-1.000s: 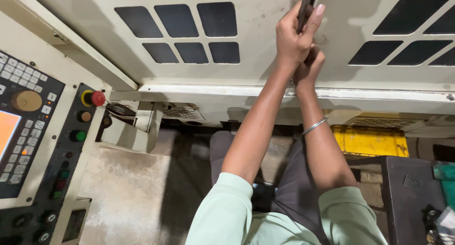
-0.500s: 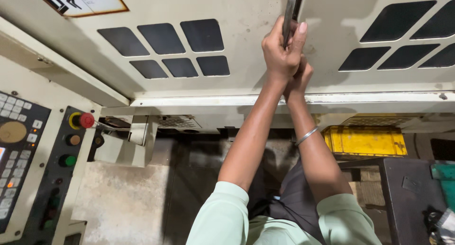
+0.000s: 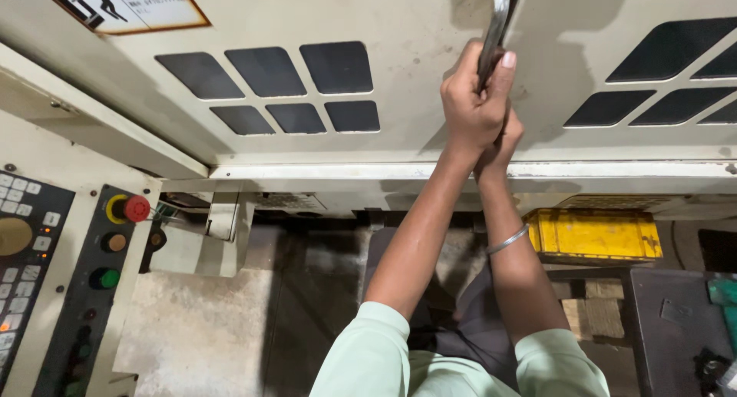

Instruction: The person sits on the floor and uses a white marker to rub the surface of a machine door, then opens the door to wipe the interior with a cloth. The person repeats the rubbing and wiping actions on the door and interior surfaces.

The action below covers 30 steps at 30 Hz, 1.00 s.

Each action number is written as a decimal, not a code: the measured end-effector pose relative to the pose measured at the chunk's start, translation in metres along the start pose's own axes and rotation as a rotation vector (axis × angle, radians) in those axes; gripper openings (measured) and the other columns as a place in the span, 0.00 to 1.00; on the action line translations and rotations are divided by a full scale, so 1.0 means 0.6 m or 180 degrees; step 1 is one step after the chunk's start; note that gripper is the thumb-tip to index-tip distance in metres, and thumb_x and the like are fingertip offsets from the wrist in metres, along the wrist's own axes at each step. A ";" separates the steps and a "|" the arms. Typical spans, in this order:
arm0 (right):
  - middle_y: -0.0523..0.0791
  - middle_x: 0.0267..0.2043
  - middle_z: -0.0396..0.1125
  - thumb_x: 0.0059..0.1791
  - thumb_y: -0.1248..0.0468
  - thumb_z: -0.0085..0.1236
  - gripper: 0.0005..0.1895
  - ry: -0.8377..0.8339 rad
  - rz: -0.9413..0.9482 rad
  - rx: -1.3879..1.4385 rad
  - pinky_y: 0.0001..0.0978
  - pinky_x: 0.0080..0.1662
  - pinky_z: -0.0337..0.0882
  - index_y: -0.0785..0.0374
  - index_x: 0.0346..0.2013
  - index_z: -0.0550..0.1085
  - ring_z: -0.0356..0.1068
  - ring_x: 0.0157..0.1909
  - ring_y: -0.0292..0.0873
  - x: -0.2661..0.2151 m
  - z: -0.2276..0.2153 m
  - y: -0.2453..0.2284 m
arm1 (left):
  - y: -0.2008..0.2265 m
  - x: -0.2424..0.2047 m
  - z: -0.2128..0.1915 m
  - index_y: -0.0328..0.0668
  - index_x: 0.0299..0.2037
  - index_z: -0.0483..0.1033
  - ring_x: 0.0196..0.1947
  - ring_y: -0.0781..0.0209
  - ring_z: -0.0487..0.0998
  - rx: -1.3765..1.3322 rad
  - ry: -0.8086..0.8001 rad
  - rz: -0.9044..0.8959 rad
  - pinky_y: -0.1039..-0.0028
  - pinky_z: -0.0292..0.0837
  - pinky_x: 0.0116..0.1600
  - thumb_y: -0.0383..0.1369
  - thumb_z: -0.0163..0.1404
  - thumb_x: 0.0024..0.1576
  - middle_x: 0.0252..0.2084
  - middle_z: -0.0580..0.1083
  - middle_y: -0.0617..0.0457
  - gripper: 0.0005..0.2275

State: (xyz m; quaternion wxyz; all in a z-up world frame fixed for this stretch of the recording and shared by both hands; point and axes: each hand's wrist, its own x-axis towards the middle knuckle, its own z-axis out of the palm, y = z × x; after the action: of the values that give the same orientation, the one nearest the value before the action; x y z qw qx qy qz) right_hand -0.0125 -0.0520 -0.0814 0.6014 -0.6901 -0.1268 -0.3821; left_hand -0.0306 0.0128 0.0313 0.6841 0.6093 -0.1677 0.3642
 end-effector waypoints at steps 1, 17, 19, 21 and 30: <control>0.45 0.43 0.73 0.58 0.65 0.53 0.10 -0.0007 0.0059 0.0109 0.31 0.48 0.73 0.71 0.48 0.74 0.72 0.46 0.36 0.002 0.001 0.000 | 0.001 0.001 0.000 0.41 0.35 0.69 0.18 0.76 0.60 0.0007 -0.0011 -0.0012 0.78 0.54 0.27 0.36 0.51 0.65 0.19 0.61 0.62 0.10; 0.44 0.48 0.70 0.58 0.67 0.50 0.11 -0.0471 0.0174 0.0326 0.30 0.55 0.70 0.70 0.52 0.71 0.69 0.52 0.37 0.014 -0.019 -0.036 | 0.002 -0.002 -0.008 0.41 0.43 0.72 0.21 0.78 0.62 -0.0381 -0.0209 -0.0083 0.81 0.54 0.27 0.36 0.51 0.67 0.21 0.66 0.62 0.07; 0.45 0.49 0.71 0.57 0.67 0.50 0.12 -0.0503 0.0187 0.0311 0.30 0.56 0.69 0.71 0.54 0.71 0.69 0.53 0.37 0.014 -0.018 -0.044 | -0.001 -0.001 -0.008 0.40 0.43 0.72 0.21 0.78 0.62 -0.0376 -0.0226 -0.0059 0.81 0.55 0.27 0.35 0.51 0.68 0.21 0.66 0.63 0.07; 0.45 0.49 0.71 0.58 0.67 0.51 0.12 -0.0547 0.0195 0.0318 0.31 0.56 0.70 0.70 0.54 0.71 0.69 0.53 0.37 0.009 -0.022 -0.046 | -0.003 -0.006 -0.009 0.40 0.41 0.72 0.21 0.78 0.61 -0.0258 -0.0219 -0.0050 0.81 0.54 0.27 0.34 0.51 0.68 0.20 0.64 0.64 0.07; 0.45 0.50 0.71 0.58 0.66 0.50 0.14 -0.0487 0.0134 0.0196 0.31 0.55 0.70 0.71 0.57 0.71 0.70 0.53 0.39 0.011 -0.018 -0.049 | 0.014 -0.002 -0.010 0.40 0.47 0.74 0.19 0.79 0.58 -0.0265 -0.0248 -0.0190 0.79 0.49 0.29 0.28 0.50 0.66 0.20 0.63 0.65 0.04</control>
State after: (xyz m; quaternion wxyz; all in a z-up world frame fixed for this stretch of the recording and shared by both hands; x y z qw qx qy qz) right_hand -0.0308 -0.0566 -0.0557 0.6188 -0.7010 -0.1695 -0.3114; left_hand -0.0387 0.0181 0.0351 0.7124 0.5988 -0.1910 0.3123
